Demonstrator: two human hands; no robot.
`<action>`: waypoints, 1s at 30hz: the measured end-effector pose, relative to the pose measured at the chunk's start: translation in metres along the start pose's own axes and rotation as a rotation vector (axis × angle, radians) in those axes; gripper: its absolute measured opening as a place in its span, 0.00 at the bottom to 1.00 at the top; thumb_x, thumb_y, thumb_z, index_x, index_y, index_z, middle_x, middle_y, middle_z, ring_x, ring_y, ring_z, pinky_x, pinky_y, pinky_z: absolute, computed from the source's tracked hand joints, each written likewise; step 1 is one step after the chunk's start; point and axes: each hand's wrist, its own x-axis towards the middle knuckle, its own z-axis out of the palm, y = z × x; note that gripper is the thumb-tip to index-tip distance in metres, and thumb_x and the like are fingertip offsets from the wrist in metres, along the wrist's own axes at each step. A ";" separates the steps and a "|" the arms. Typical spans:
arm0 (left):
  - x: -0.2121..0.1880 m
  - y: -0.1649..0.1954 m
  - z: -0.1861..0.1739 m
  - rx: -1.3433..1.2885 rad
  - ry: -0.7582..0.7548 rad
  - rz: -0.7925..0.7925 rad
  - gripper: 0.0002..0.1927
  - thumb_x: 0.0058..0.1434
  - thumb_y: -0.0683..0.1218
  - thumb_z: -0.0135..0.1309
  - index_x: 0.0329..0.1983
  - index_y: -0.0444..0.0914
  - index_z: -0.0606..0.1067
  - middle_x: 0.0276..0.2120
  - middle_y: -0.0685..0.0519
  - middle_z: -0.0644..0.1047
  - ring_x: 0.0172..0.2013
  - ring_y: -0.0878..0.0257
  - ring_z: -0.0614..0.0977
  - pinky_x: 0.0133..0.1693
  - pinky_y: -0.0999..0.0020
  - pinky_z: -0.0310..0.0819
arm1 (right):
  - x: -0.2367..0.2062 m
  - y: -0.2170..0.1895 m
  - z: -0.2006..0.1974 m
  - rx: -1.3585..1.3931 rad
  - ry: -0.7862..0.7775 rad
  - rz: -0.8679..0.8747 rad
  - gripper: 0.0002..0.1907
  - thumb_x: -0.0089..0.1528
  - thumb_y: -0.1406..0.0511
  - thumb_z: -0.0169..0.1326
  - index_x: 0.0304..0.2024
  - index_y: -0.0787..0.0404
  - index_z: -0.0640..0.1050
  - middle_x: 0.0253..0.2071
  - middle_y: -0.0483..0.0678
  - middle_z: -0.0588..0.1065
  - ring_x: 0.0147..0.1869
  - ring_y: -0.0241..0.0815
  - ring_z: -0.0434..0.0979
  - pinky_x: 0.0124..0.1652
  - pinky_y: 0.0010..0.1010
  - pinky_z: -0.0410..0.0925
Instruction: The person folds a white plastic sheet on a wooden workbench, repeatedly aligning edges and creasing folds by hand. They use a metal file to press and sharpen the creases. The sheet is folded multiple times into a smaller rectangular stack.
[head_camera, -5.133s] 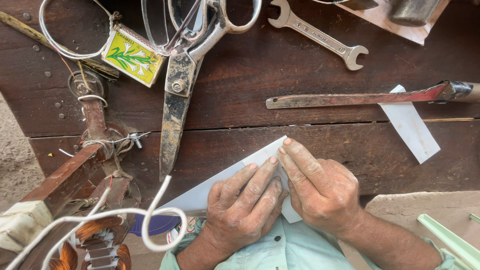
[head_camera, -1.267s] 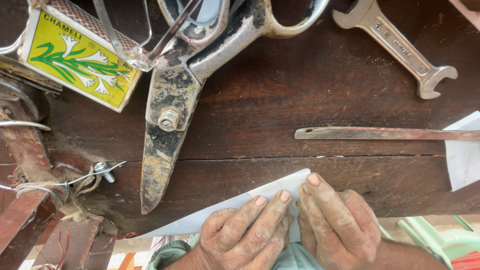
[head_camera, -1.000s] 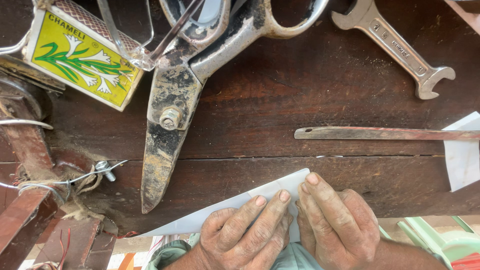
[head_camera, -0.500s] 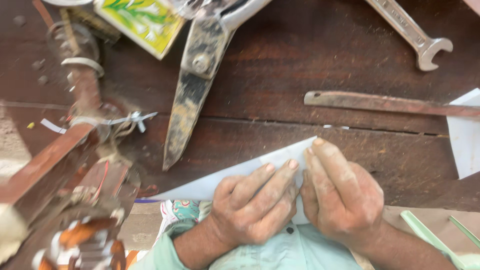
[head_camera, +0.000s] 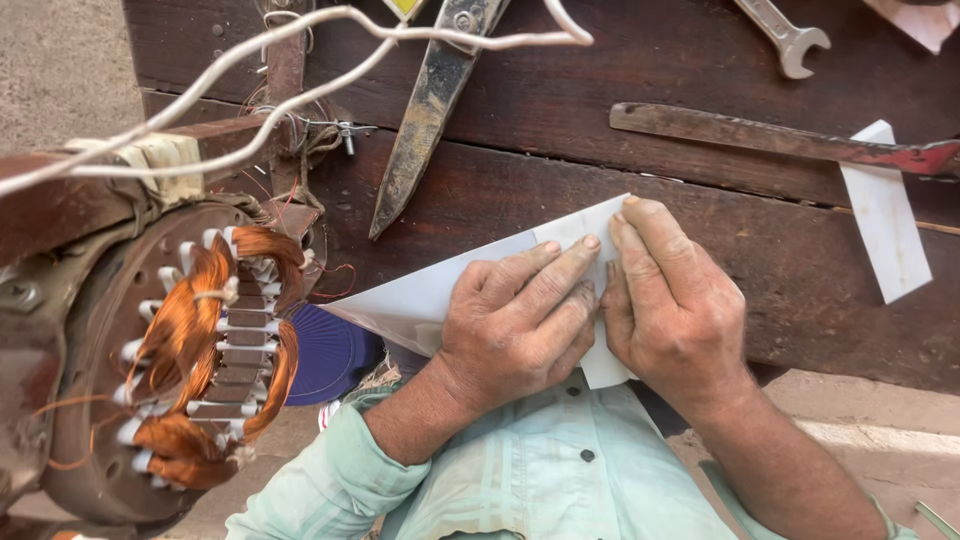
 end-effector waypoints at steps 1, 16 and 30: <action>0.000 0.001 0.001 0.004 0.006 0.001 0.05 0.63 0.46 0.64 0.40 0.43 0.82 0.60 0.54 0.78 0.57 0.60 0.78 0.49 0.64 0.70 | -0.001 0.000 0.001 -0.005 0.004 -0.001 0.13 0.66 0.74 0.58 0.53 0.74 0.79 0.57 0.61 0.75 0.55 0.53 0.83 0.51 0.35 0.79; 0.001 0.015 0.005 0.079 0.018 0.029 0.06 0.59 0.47 0.65 0.33 0.42 0.79 0.56 0.50 0.81 0.52 0.55 0.80 0.51 0.59 0.70 | -0.016 0.006 -0.010 -0.016 0.020 0.024 0.19 0.62 0.71 0.55 0.55 0.75 0.79 0.50 0.61 0.78 0.42 0.51 0.83 0.40 0.37 0.77; -0.030 0.026 0.036 0.300 0.047 0.136 0.08 0.65 0.47 0.70 0.40 0.43 0.82 0.55 0.55 0.83 0.42 0.58 0.75 0.46 0.66 0.68 | -0.112 -0.006 -0.023 -0.104 0.141 0.065 0.09 0.63 0.67 0.53 0.37 0.70 0.80 0.56 0.59 0.76 0.19 0.32 0.70 0.17 0.26 0.62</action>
